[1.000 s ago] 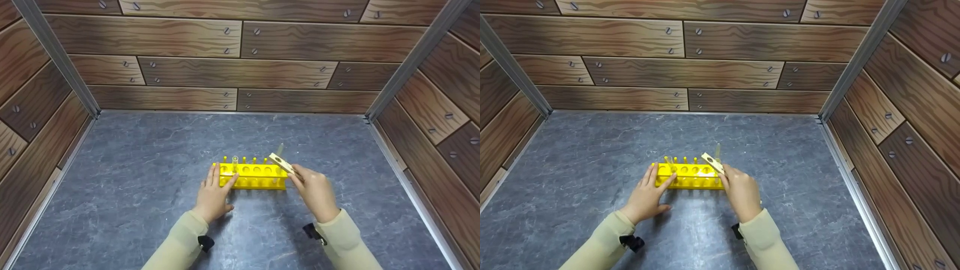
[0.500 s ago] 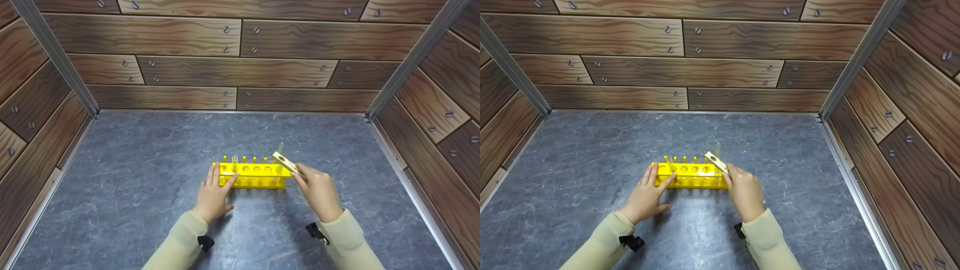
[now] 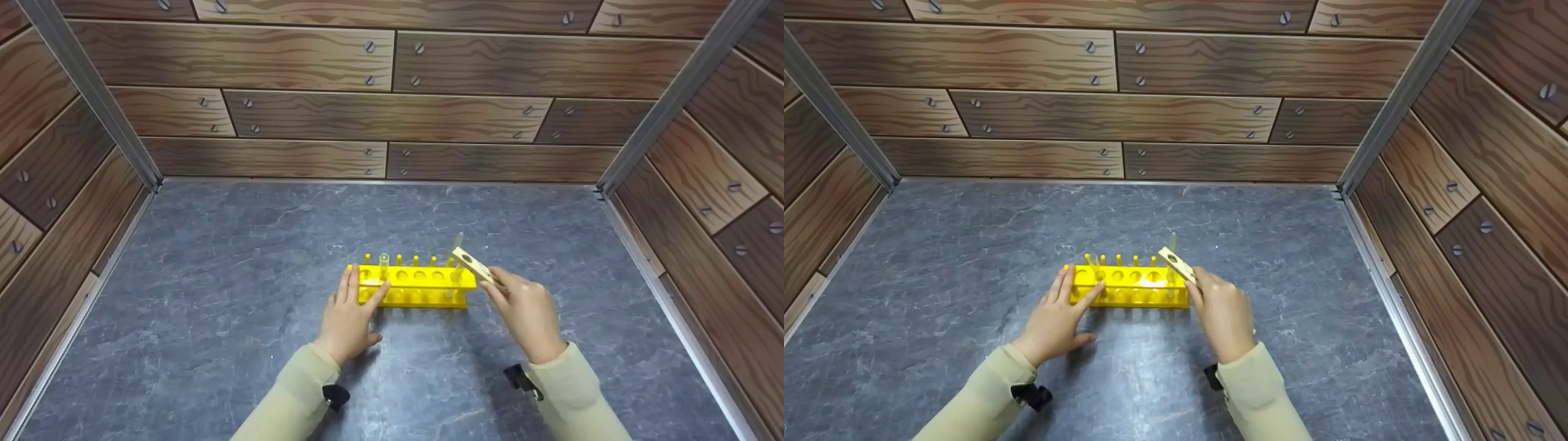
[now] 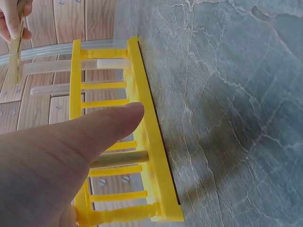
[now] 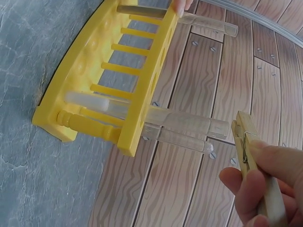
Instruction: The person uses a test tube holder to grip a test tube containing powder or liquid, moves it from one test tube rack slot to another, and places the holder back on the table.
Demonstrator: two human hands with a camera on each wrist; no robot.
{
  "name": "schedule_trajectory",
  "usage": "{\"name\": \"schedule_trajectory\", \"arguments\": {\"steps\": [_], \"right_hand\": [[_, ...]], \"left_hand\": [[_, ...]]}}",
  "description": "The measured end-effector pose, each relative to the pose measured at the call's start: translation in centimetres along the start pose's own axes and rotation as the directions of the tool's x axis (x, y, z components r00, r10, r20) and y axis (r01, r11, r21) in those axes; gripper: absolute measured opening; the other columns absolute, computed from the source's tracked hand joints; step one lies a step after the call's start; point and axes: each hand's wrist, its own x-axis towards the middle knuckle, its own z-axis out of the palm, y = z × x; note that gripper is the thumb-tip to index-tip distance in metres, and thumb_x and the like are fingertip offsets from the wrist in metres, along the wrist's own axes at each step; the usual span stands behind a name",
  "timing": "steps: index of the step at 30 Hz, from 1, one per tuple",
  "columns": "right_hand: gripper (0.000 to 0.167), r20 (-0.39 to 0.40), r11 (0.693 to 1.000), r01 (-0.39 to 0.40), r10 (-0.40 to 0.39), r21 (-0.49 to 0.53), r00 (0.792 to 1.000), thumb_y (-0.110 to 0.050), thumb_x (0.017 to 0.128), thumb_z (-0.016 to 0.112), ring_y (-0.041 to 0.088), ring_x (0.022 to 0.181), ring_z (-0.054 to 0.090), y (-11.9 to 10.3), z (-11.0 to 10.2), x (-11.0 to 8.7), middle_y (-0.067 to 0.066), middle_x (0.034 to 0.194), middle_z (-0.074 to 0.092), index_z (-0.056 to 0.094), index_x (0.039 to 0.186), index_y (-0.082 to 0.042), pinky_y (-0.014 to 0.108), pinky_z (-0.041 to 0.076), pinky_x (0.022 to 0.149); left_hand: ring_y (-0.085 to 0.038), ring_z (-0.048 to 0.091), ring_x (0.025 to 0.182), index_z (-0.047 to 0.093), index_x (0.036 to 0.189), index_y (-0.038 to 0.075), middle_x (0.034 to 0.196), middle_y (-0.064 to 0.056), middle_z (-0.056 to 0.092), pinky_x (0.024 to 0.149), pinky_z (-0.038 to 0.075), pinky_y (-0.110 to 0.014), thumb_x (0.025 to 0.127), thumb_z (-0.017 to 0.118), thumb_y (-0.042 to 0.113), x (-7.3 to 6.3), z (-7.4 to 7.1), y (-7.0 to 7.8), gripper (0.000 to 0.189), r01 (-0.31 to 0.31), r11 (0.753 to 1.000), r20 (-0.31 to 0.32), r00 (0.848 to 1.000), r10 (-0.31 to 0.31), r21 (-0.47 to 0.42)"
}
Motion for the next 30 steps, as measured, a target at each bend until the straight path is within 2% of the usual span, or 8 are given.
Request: {"name": "schedule_trajectory", "arguments": {"steps": [13, 30], "right_hand": [[0.026, 0.003, 1.000, -0.024, 0.024, 0.017, 1.000, -0.018, 0.083, 0.070, 0.022, 0.065, 0.067, 0.5, -0.2, -0.2, 0.015, 0.089, 0.070, 0.069, 0.104, -0.002, 0.033, 0.053, 0.052], [0.029, -0.005, 0.998, -0.057, 0.057, 0.032, 0.998, -0.014, 0.082, 0.072, 0.026, 0.070, 0.068, 1.2, -0.4, -0.6, 0.019, 0.092, 0.069, 0.068, 0.106, 0.002, 0.037, 0.055, 0.056]], "left_hand": [[-0.045, 0.007, 0.137, 0.025, 0.148, 0.031, 0.150, -0.030, 0.002, 0.097, 0.036, -0.056, 0.072, 0.073, 0.055, 0.0, -0.1, 0.0, 0.093, 0.010, 1.000, 0.021, 1.000, -0.010, 0.001], [-0.046, 0.008, 0.136, 0.026, 0.148, 0.030, 0.149, -0.032, 0.003, 0.099, 0.035, -0.055, 0.072, 0.073, 0.053, -0.1, -0.1, 0.0, 0.093, -0.001, 1.000, 0.010, 1.000, 0.001, -0.008]]}}
